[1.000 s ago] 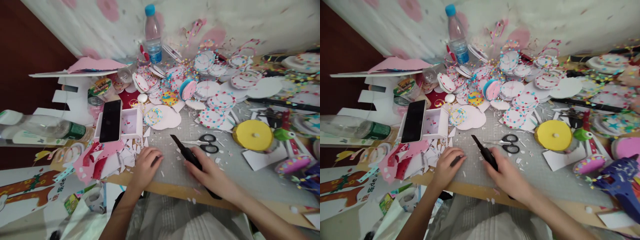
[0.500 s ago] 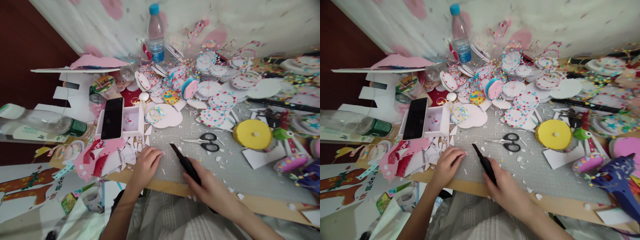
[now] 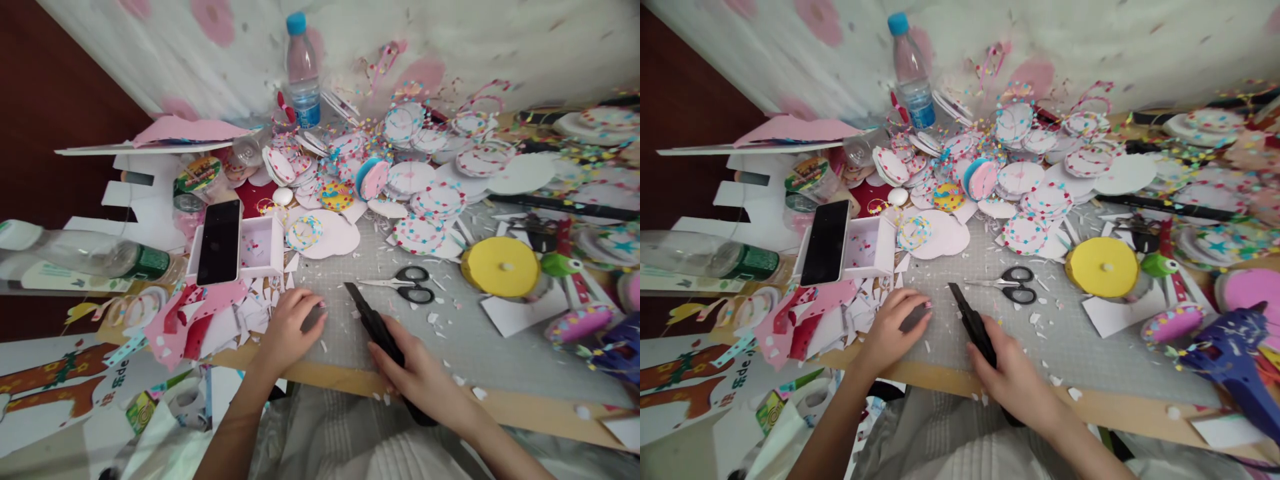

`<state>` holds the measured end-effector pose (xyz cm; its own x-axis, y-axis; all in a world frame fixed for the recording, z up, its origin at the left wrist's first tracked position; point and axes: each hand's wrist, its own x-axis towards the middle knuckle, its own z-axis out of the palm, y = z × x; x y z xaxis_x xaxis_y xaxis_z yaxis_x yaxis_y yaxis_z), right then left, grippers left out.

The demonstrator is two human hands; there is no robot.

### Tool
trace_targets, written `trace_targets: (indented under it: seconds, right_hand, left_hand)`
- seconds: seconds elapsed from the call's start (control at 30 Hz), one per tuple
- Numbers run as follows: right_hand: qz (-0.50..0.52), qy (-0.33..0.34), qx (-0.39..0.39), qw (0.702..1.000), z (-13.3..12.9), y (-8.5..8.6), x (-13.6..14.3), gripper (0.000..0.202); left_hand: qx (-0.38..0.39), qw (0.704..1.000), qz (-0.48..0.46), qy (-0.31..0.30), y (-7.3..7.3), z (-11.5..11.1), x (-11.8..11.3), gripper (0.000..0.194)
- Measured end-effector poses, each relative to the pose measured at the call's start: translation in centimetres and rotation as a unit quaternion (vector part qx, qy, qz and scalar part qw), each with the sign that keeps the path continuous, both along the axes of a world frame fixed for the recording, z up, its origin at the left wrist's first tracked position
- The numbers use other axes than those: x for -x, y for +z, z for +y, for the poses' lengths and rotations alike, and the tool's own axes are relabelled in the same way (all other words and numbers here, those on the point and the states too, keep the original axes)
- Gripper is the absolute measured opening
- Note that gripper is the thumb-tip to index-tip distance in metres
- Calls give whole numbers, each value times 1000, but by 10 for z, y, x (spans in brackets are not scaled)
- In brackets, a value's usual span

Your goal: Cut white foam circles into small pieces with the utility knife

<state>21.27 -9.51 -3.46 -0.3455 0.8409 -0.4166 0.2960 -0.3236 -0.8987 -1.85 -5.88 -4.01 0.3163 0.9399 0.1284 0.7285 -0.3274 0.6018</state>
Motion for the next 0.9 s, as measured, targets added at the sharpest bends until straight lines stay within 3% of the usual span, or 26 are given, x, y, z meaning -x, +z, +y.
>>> trace_targets:
  seconds: [0.63, 0.9]
  right_hand:
    - [-85, 45, -92, 991, 3, 3, 0, 30]
    - [-140, 56, -50, 987, -9, 13, 8, 47]
  left_hand:
    - [-12, 1000, -20, 13, -1, 1, -4, 16]
    - [-22, 999, -32, 38, -8, 2, -11, 13]
